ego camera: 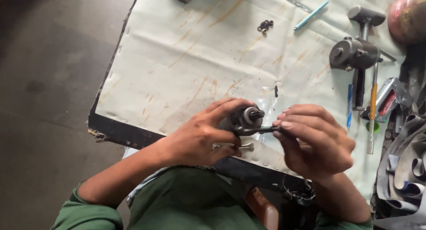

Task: Disassembling and reassembling a motorcycle starter motor on a workbench.

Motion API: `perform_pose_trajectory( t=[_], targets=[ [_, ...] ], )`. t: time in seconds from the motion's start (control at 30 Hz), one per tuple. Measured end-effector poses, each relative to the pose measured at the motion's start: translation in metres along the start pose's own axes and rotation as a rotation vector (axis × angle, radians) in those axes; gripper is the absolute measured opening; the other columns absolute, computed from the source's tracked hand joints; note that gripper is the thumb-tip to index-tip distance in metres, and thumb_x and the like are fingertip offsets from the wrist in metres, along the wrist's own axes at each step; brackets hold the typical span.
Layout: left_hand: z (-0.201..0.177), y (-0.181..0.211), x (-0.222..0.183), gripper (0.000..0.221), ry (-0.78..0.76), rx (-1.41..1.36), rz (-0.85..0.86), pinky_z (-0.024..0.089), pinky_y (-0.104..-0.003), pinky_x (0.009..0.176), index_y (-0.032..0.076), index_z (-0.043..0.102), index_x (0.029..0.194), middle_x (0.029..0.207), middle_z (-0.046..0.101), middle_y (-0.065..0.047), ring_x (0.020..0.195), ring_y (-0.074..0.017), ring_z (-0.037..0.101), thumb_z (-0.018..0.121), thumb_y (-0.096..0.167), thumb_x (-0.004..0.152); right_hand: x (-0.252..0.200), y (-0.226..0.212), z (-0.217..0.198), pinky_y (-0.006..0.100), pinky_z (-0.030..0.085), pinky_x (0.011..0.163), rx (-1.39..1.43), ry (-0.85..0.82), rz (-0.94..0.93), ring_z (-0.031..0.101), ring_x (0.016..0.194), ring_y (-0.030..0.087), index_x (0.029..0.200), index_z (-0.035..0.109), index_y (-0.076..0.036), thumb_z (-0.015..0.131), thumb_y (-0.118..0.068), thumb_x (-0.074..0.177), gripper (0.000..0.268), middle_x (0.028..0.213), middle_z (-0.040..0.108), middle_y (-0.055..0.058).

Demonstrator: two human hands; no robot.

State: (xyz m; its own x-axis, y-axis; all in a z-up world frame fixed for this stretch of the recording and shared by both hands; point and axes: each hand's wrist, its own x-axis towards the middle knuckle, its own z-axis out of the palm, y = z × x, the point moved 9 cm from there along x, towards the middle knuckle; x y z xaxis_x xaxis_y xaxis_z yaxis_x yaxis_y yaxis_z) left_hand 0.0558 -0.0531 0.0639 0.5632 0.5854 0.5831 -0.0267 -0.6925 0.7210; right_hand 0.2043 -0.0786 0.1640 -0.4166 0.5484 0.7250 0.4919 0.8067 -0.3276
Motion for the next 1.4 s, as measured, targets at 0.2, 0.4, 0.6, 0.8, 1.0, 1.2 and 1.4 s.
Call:
perform_pose_trajectory(
  t=[0.2,0.4,0.6,0.8,1.0,1.2,1.4],
  targets=[
    [-0.004,0.003,-0.001,0.016,0.027,-0.012,0.025,0.046,-0.046,0.117,0.009,0.078,0.088,0.156,0.046,-0.016,0.147,-0.0375,0.046,0.086,0.014,0.075,0.007,-0.012,0.013,0.043,0.065,0.077,-0.124,-0.013,-0.076,0.074,0.082,0.028,0.097,0.061,0.003,0.079,0.005,0.084,0.022,0.086,0.073,0.015],
    [-0.002,0.001,-0.001,0.015,0.028,0.011,0.051,0.045,-0.047,0.118,0.008,0.078,0.087,0.156,0.046,-0.017,0.146,-0.0381,0.046,0.086,0.015,0.075,0.001,-0.007,0.018,0.044,0.064,0.086,-0.097,-0.07,-0.103,0.073,0.09,0.026,0.101,0.064,0.001,0.082,0.003,0.088,0.023,0.092,0.074,0.015],
    [-0.001,0.0,-0.002,0.013,0.043,0.01,0.062,0.046,-0.046,0.119,0.009,0.078,0.087,0.156,0.048,-0.015,0.147,-0.0361,0.047,0.085,0.016,0.078,0.007,-0.015,0.023,0.044,0.062,0.085,-0.089,-0.098,-0.131,0.071,0.085,0.023,0.093,0.067,-0.004,0.08,-0.003,0.087,0.015,0.088,0.075,0.011],
    [-0.002,-0.001,-0.002,0.014,0.05,-0.004,0.064,0.047,-0.047,0.118,0.009,0.078,0.088,0.154,0.049,-0.017,0.146,-0.0375,0.047,0.085,0.016,0.078,0.011,-0.01,0.044,0.046,0.056,0.093,-0.173,-0.236,-0.108,0.063,0.099,0.028,0.096,0.076,-0.01,0.087,-0.01,0.081,0.019,0.101,0.073,0.01],
    [-0.002,-0.005,-0.005,0.012,0.045,-0.003,0.047,0.047,-0.048,0.119,0.007,0.077,0.088,0.152,0.049,-0.02,0.147,-0.0388,0.047,0.084,0.015,0.081,0.001,0.01,0.054,0.052,0.049,0.106,-0.053,-0.317,-0.006,0.058,0.115,0.034,0.103,0.078,-0.012,0.081,-0.011,0.071,0.032,0.115,0.066,0.01],
    [-0.003,-0.004,-0.004,0.013,0.051,0.006,0.049,0.046,-0.049,0.119,0.007,0.078,0.088,0.151,0.05,-0.021,0.146,-0.0396,0.047,0.084,0.015,0.08,0.002,0.012,0.053,0.054,0.049,0.107,-0.063,-0.361,-0.006,0.06,0.117,0.035,0.103,0.079,-0.011,0.077,-0.009,0.07,0.033,0.112,0.068,0.01],
    [-0.005,-0.005,-0.005,0.015,0.051,-0.013,0.03,0.047,-0.047,0.119,0.006,0.076,0.088,0.152,0.049,-0.021,0.147,-0.0392,0.048,0.085,0.015,0.082,0.003,0.004,0.057,0.056,0.048,0.108,-0.118,-0.399,-0.028,0.059,0.119,0.036,0.106,0.079,-0.011,0.08,-0.01,0.07,0.036,0.115,0.067,0.01]
  ],
)
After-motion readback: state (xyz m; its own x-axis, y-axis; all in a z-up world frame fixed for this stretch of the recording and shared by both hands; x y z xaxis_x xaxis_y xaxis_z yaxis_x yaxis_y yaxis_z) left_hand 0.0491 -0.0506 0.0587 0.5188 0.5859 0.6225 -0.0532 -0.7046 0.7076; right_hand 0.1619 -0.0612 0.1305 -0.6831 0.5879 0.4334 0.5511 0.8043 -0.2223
